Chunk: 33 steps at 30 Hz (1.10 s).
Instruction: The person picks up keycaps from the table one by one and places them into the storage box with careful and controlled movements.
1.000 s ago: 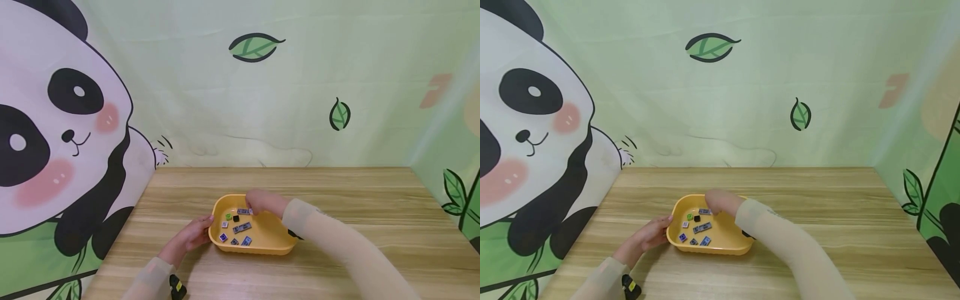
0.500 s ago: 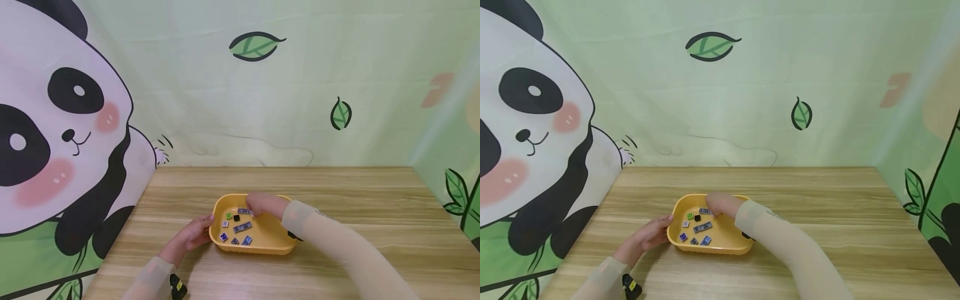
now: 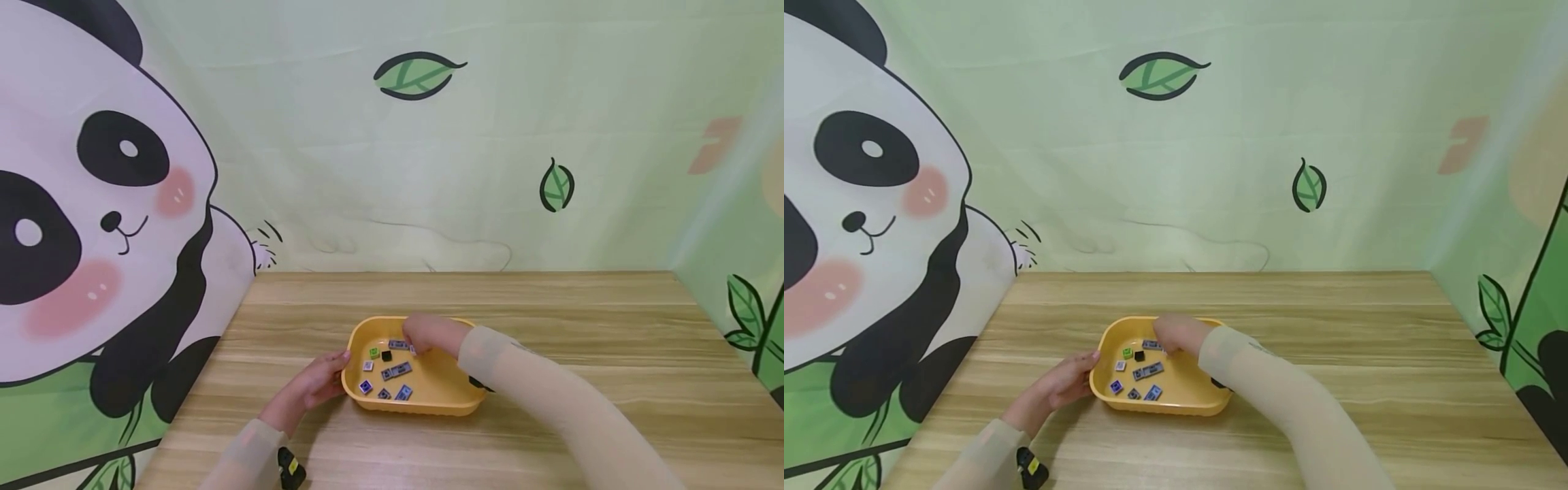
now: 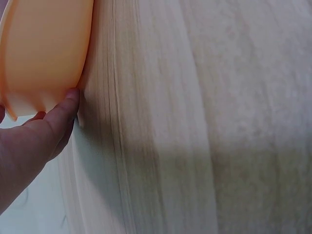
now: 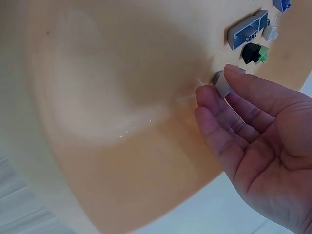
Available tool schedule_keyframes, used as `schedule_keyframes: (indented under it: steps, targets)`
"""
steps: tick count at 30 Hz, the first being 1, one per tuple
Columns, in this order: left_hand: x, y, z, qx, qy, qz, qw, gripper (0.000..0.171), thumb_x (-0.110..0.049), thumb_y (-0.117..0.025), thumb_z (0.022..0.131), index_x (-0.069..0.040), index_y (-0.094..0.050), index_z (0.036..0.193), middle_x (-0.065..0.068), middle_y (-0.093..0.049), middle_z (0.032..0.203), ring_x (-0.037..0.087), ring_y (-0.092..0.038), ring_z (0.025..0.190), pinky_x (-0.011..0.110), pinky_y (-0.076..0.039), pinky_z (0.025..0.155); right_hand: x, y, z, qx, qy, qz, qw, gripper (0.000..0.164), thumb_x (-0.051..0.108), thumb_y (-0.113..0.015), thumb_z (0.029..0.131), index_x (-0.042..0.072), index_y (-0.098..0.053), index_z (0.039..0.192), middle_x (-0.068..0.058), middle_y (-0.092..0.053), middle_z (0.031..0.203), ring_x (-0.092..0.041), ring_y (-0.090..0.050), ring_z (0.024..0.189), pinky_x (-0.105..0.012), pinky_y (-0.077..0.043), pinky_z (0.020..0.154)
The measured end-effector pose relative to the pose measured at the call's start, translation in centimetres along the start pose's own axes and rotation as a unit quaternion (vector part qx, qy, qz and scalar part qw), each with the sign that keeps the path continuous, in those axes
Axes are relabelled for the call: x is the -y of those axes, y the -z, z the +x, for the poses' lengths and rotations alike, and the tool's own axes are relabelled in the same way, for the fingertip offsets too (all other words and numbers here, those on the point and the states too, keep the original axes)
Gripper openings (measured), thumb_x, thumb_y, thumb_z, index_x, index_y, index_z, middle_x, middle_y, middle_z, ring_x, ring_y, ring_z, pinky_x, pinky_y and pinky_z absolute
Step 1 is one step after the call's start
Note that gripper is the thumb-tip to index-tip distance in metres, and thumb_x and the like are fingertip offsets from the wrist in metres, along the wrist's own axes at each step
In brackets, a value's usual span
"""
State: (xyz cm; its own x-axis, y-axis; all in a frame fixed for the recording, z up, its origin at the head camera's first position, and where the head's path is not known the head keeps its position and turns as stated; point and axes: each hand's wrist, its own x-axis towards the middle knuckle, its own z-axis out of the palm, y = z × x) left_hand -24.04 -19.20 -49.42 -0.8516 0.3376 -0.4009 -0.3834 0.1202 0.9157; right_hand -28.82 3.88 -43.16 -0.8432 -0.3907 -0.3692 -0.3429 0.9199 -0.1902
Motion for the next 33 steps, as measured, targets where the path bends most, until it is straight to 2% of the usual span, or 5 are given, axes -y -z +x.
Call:
schedule_keyframes:
  steps: [6, 17, 21, 27, 33]
  targets:
    - [0.1, 0.0, 0.1, 0.0, 0.001, -0.006, 1.0, 0.058, -0.023, -0.031, 0.113, 0.012, -0.019, 0.158, 0.036, -0.033, 0.158, 0.029, -0.048, 0.137, 0.057, -0.037, 0.122, 0.1, -0.1, 0.6, 0.015, -0.009, -0.017, 1.0, 0.008, 0.007, -0.076, 0.09, 0.011, -0.069, 0.092, -0.001, -0.062, 0.085, -0.011, -0.053, 0.072, -0.019, -0.046, 0.063]
    - [0.0, -0.1, 0.3, 0.01, -0.001, -0.001, 1.0, 0.057, -0.024, -0.031, 0.114, 0.011, -0.02, 0.158, 0.035, -0.034, 0.159, 0.025, -0.051, 0.133, 0.054, -0.04, 0.121, -0.2, -0.6, 2.5, 0.054, -0.015, -0.048, 0.997, 0.012, 0.004, -0.073, 0.092, 0.011, -0.064, 0.088, 0.0, -0.056, 0.078, -0.01, -0.049, 0.061, -0.018, -0.04, 0.05]
    - [0.1, -0.2, 0.3, 0.01, 0.0, -0.001, 0.9999, 0.057, -0.024, -0.03, 0.114, 0.01, -0.02, 0.158, 0.035, -0.033, 0.159, 0.028, -0.049, 0.136, 0.055, -0.039, 0.121, -0.2, -0.8, 2.6, 0.064, -0.033, -0.046, 0.996, 0.008, 0.003, -0.071, 0.092, 0.009, -0.066, 0.094, -0.002, -0.058, 0.08, -0.011, -0.049, 0.059, -0.018, -0.04, 0.049]
    - [0.0, -0.3, 0.4, 0.007, -0.002, -0.007, 1.0, 0.058, -0.023, -0.031, 0.114, 0.011, -0.019, 0.158, 0.036, -0.031, 0.16, 0.032, -0.046, 0.14, 0.057, -0.035, 0.123, -0.1, -0.7, 2.5, 0.07, -0.04, -0.059, 0.995, 0.01, 0.003, -0.071, 0.092, 0.007, -0.067, 0.1, -0.004, -0.06, 0.084, -0.011, -0.049, 0.056, -0.018, -0.039, 0.047]
    - [0.0, -0.1, 0.6, 0.008, 0.0, -0.006, 0.9999, 0.058, -0.024, -0.031, 0.114, 0.011, -0.019, 0.158, 0.035, -0.031, 0.16, 0.032, -0.045, 0.141, 0.057, -0.036, 0.123, -0.5, -0.5, 2.5, 0.068, -0.038, -0.03, 0.997, 0.008, 0.003, -0.071, 0.093, 0.008, -0.068, 0.099, -0.004, -0.061, 0.085, -0.01, -0.05, 0.057, -0.018, -0.04, 0.048]
